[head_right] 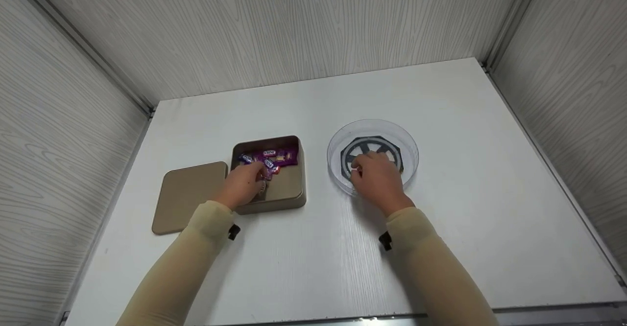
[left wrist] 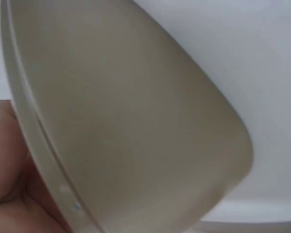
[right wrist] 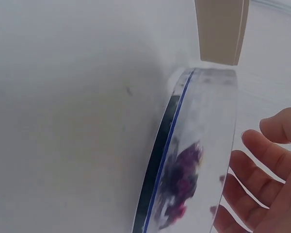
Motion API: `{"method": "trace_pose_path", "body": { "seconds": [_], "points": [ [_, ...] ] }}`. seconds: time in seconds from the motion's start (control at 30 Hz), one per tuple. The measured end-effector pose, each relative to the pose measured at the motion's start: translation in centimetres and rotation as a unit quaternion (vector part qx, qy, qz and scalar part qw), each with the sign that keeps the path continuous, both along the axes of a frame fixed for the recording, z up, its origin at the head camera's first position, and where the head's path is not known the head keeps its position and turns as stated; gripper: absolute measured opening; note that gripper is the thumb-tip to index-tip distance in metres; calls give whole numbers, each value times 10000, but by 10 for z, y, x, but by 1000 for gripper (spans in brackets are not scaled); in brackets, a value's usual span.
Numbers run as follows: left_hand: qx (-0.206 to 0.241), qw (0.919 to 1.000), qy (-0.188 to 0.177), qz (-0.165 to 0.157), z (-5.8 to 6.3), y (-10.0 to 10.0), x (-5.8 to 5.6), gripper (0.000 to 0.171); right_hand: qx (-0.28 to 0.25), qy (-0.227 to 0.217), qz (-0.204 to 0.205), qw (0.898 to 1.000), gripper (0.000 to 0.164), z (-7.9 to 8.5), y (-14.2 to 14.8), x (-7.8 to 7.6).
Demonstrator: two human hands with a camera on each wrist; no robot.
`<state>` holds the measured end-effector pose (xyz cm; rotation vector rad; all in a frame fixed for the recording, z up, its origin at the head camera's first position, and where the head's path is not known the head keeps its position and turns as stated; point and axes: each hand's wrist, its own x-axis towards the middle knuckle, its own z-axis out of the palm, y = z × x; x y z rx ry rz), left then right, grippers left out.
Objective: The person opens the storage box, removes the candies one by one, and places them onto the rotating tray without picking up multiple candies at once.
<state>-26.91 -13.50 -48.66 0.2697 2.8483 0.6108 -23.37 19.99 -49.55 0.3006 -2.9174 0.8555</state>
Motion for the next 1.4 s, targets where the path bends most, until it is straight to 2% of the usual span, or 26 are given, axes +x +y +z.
{"method": "trace_pose_path", "body": {
  "seconds": [0.13,0.27,0.5,0.67,0.97,1.17,1.4],
  "points": [
    [358,9991,210,-12,9,9,4,15,-104,31,210,9997,26,3,-15,2],
    [822,9963,234,14,18,19,10,13,-140,59,431,9990,28,6,-33,5],
    [1579,9868,303,-168,25,33,23,14,-345,257,793,9959,30,13,-55,12],
    [1825,9822,327,-293,28,43,30,15,-390,406,1283,9901,33,17,-66,19],
    [2136,9765,123,-270,33,55,36,23,-511,522,1691,9829,41,15,-82,28],
    [2300,9728,23,-277,35,61,40,26,-696,529,1534,9843,35,14,-87,30],
    [2454,9685,-38,-416,37,68,43,28,-855,570,1206,9874,18,16,-89,31]
  ]
}}
